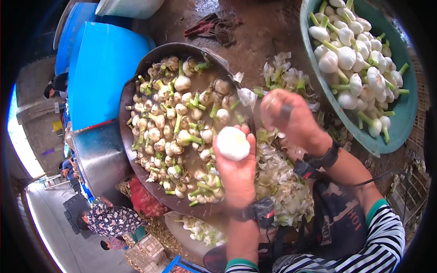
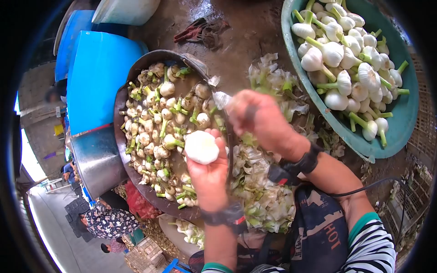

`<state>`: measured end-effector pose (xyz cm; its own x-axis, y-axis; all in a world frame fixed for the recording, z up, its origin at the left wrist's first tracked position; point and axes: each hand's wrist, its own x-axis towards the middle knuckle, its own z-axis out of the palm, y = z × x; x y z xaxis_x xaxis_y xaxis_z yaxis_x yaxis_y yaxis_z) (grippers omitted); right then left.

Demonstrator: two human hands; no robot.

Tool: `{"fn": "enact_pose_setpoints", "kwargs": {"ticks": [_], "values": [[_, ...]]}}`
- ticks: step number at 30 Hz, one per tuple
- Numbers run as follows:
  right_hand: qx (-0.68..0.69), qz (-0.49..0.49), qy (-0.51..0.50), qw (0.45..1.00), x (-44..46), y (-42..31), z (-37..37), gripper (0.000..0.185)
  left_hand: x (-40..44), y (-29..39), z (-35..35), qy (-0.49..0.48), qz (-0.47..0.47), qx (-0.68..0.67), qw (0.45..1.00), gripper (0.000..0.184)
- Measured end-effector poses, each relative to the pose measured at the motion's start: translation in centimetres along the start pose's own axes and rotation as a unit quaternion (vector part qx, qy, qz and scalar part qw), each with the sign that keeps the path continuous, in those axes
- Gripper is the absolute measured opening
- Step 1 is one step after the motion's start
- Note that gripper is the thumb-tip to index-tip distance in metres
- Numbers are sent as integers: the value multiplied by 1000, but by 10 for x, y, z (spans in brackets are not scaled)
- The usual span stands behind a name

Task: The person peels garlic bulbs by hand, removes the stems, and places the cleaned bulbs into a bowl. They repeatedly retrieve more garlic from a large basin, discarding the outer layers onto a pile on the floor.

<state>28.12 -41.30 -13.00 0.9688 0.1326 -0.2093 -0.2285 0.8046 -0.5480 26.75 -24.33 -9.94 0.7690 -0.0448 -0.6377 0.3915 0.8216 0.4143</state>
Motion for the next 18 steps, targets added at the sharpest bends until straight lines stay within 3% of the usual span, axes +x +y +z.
{"fn": "enact_pose_setpoints", "kwargs": {"ticks": [2,4,6,8,9,10,12,13,14,15,16,18], "values": [[-98,20,36,994,6,-3,-13,15,3,12,9,-5,-10,-14,1000,35],[-262,60,65,961,6,2,-17,19,0,4,48,-99,2,58,993,45],[-333,-189,6,924,-1,15,-13,36,-14,-15,89,-231,-30,188,954,59],[-268,-81,-3,960,-5,2,-14,42,-29,-20,115,-212,-74,220,950,62],[-280,-142,-75,946,3,3,-28,32,-21,-13,114,-224,-25,254,941,61],[-427,-61,-24,902,2,-13,-26,37,-7,-1,108,-237,22,287,928,61],[-478,-96,-15,873,-3,-23,-31,44,31,37,83,-174,124,416,884,47],[-452,-87,-24,887,-4,-25,-36,30,50,57,70,-132,166,477,853,41],[-426,-74,-34,901,-6,-25,-42,17,66,75,65,-28,184,474,861,35],[-435,-58,-42,898,-6,-24,-44,33,89,95,50,-11,206,504,839,33],[-471,-48,-78,878,-7,-30,-45,25,104,112,44,-3,214,522,826,37],[-530,-66,-72,842,-7,-36,-33,22,147,135,19,-4,312,587,747,44]]}}
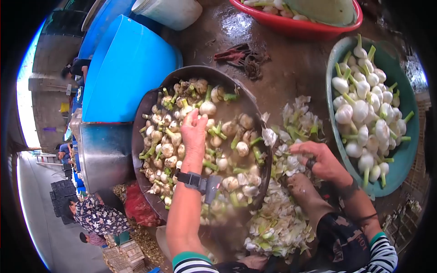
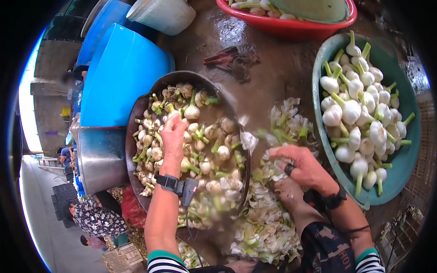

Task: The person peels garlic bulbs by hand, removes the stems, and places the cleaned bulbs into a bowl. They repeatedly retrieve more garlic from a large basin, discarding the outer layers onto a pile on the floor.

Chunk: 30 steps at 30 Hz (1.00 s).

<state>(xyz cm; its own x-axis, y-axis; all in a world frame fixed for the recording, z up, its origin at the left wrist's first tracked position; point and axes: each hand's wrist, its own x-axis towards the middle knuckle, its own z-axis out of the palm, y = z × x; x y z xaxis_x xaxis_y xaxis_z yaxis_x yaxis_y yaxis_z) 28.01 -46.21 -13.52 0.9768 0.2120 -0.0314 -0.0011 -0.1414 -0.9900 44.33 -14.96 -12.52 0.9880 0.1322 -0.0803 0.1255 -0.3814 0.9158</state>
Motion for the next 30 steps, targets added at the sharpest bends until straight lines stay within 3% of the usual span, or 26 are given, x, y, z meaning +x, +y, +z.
{"fn": "enact_pose_setpoints", "kwargs": {"ticks": [2,3,4,6,10,11,15,18,20,22,24,28,30], "values": [[-13,17,-12,1000,2,-4,-4,24,25,-20,-6,14,116,214,970,47],[-11,30,-17,999,4,-10,-7,24,32,-24,-1,1,122,220,968,52],[-10,44,-23,999,6,-14,-8,24,38,-30,6,-28,83,193,977,60],[-16,44,-26,999,11,-14,-7,23,44,-30,26,3,72,406,911,70],[-41,45,-44,997,16,-15,4,20,46,-7,45,-38,-65,542,837,74],[-46,47,-50,997,18,-16,6,20,45,-17,45,-10,-30,545,838,68],[-1,59,-66,996,26,-20,11,21,26,-10,27,-20,-31,335,941,55],[177,71,-55,980,39,-34,20,27,-26,3,12,18,91,204,974,56],[243,64,-32,967,50,-50,34,48,-75,28,9,-15,104,112,988,59],[273,21,-13,962,57,-54,53,55,-117,42,12,-70,156,150,974,61],[306,53,-23,950,57,-53,73,55,-149,50,25,-66,241,216,944,61],[283,61,29,957,37,-49,91,35,-175,52,39,1,243,169,955,60],[284,23,27,958,29,-46,88,30,-179,49,37,-28,207,132,969,62]]}}
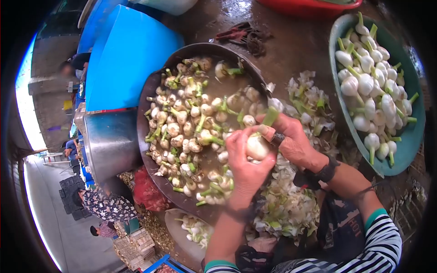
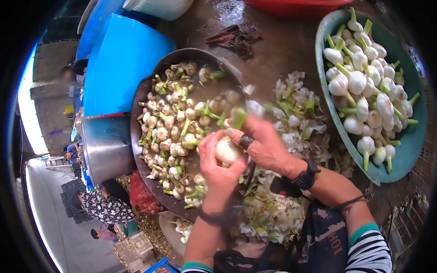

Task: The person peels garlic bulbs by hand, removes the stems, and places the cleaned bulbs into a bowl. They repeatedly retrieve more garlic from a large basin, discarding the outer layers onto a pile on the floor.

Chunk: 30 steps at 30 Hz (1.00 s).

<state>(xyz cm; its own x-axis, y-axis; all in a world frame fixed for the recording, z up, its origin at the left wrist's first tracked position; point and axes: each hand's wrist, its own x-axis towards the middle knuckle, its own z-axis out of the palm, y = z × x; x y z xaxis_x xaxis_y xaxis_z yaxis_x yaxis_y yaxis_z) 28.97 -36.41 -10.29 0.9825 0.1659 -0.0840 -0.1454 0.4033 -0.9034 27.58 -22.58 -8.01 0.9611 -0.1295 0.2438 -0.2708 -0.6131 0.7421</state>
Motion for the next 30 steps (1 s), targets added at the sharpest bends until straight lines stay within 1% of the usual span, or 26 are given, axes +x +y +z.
{"fn": "enact_pose_setpoints", "kwargs": {"ticks": [1,2,3,6,7,8,9,10,12,14,15,17,18,19,22,23,24,25,26,27,30], "values": [[8,-6,-14,1000,-2,0,-3,29,0,-2,-2,-14,-68,-89,994,63],[17,-14,-28,999,-4,1,-6,29,0,-2,-5,-28,-134,-175,975,64],[7,-41,-17,999,-5,4,-7,28,2,0,-9,-56,-111,-132,983,68],[-63,-88,-23,994,-6,-3,-17,26,5,4,-11,-110,-133,-197,965,68],[-88,-112,-19,990,-5,-5,-20,25,6,7,-12,-120,-188,-309,924,69],[-113,-135,-14,984,-3,-6,-22,23,6,12,-14,-128,-241,-415,868,70],[-138,-158,-10,978,-3,-7,-23,22,6,14,-15,-133,-292,-514,796,71],[-80,-100,-9,992,-4,-10,-23,21,3,11,-13,-132,-320,-580,738,69],[36,16,-6,999,-6,-18,-22,19,-5,-6,-3,-124,-366,-698,602,67],[-92,-85,58,990,-5,-11,-24,20,-7,-24,6,-149,-371,-728,557,63],[-157,-134,91,974,-5,-7,-26,22,-2,-22,10,-162,-374,-742,532,61],[-282,-215,95,930,-9,-5,-30,27,-4,-4,22,-34,-452,-608,652,56],[-342,-255,96,899,-10,-4,-32,30,-1,12,26,30,-480,-528,699,54],[-346,-263,86,897,-12,-6,-31,36,-4,26,24,27,-413,-575,705,44],[-297,-261,56,917,-14,-11,-36,38,-12,38,27,-18,-331,-465,821,46],[-255,-235,63,936,-14,-16,-36,30,-8,29,23,-22,-342,-534,773,51],[-180,-152,68,969,-13,-14,-38,25,-8,16,19,-47,-337,-557,758,52],[-104,-67,72,990,-11,-11,-43,21,-9,2,16,-72,-332,-578,742,54],[-27,20,77,996,-10,-7,-45,17,-10,-5,15,-99,-326,-598,725,55],[30,-22,120,992,-7,-4,-37,14,-9,4,15,-88,-341,-604,715,64],[17,74,160,984,-2,12,-63,18,-19,6,4,-110,-263,-645,709,73]]}}
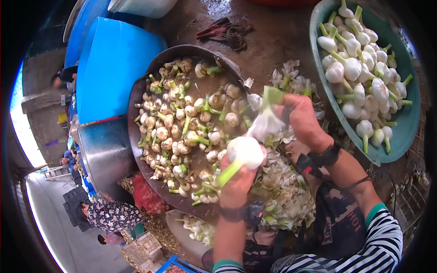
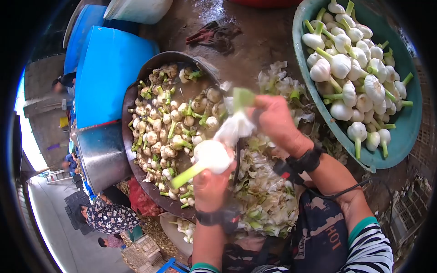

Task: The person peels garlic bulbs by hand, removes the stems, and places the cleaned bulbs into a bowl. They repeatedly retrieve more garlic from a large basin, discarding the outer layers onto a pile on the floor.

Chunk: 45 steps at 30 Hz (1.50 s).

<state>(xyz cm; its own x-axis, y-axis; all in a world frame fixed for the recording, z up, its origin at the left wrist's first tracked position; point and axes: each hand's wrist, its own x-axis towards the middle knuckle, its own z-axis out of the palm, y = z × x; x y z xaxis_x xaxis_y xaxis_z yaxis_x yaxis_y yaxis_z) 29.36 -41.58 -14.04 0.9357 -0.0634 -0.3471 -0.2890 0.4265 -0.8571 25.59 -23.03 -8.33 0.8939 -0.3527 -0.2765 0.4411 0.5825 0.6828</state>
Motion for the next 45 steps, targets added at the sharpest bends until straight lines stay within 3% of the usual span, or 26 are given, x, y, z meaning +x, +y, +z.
{"fn": "enact_pose_setpoints", "kwargs": {"ticks": [1,2,3,4,5,8,11,14,15,18,21,24,26,27,30,32,33,34,36,37,38,40,41,45], "values": [[-50,14,14,999,5,-4,-7,22,-3,4,-1,-1,-9,12,1000,77],[-232,-37,-14,972,5,-6,-13,24,-6,7,-3,14,-12,10,1000,77],[-403,-88,-39,910,6,-7,-19,25,-8,11,-6,27,-17,11,999,78],[-560,-137,-62,815,7,-7,-26,27,-7,13,-7,40,-21,11,999,78],[-624,-274,-17,732,1,2,-31,31,-5,10,-2,82,18,42,996,80],[-397,-229,-163,874,-11,-41,-9,30,-2,7,-12,37,-9,78,996,73],[-294,-288,-258,874,-16,-40,8,35,1,2,-4,23,-40,14,999,65],[-396,-322,-226,830,-26,-38,15,41,2,8,12,57,-73,-18,996,58],[-394,-352,-206,824,-26,-34,16,22,4,6,17,84,-63,-13,994,58],[-455,-387,-161,786,-31,-28,20,20,6,6,3,40,-91,3,995,60],[-476,-443,-57,757,-20,-18,18,19,0,17,-3,33,-213,136,967,62],[-500,-448,26,741,1,-18,2,21,-6,19,9,31,-242,172,954,67],[-582,-341,83,734,13,-7,-18,33,-9,19,11,25,-206,201,957,73],[-674,-184,73,712,18,-9,-25,27,-11,20,19,32,-176,210,961,74],[-737,-166,8,655,4,4,-45,7,-6,21,31,56,-102,229,967,69],[-627,-174,-50,758,-9,-14,-35,16,-1,16,14,91,-88,200,972,63],[-568,-182,-59,801,-11,-15,-31,19,9,14,3,61,-96,79,990,54],[-507,-196,-69,836,-9,-18,-26,21,21,13,22,72,-65,158,983,53],[-466,-72,-180,863,-2,-11,-26,32,39,13,63,-19,-40,222,974,58],[-350,-172,-156,908,0,15,-32,36,48,-1,70,-96,-36,211,972,60],[-239,-277,-147,919,2,41,-39,40,49,-2,89,-123,-86,199,968,61],[-341,-219,-143,903,0,28,-41,35,54,-2,92,-101,-65,101,988,56],[-337,-99,-126,928,3,16,-39,24,61,3,79,-45,-40,124,990,53],[-403,-81,-76,908,-9,-22,-41,20,102,42,-13,181,43,279,942,41]]}}
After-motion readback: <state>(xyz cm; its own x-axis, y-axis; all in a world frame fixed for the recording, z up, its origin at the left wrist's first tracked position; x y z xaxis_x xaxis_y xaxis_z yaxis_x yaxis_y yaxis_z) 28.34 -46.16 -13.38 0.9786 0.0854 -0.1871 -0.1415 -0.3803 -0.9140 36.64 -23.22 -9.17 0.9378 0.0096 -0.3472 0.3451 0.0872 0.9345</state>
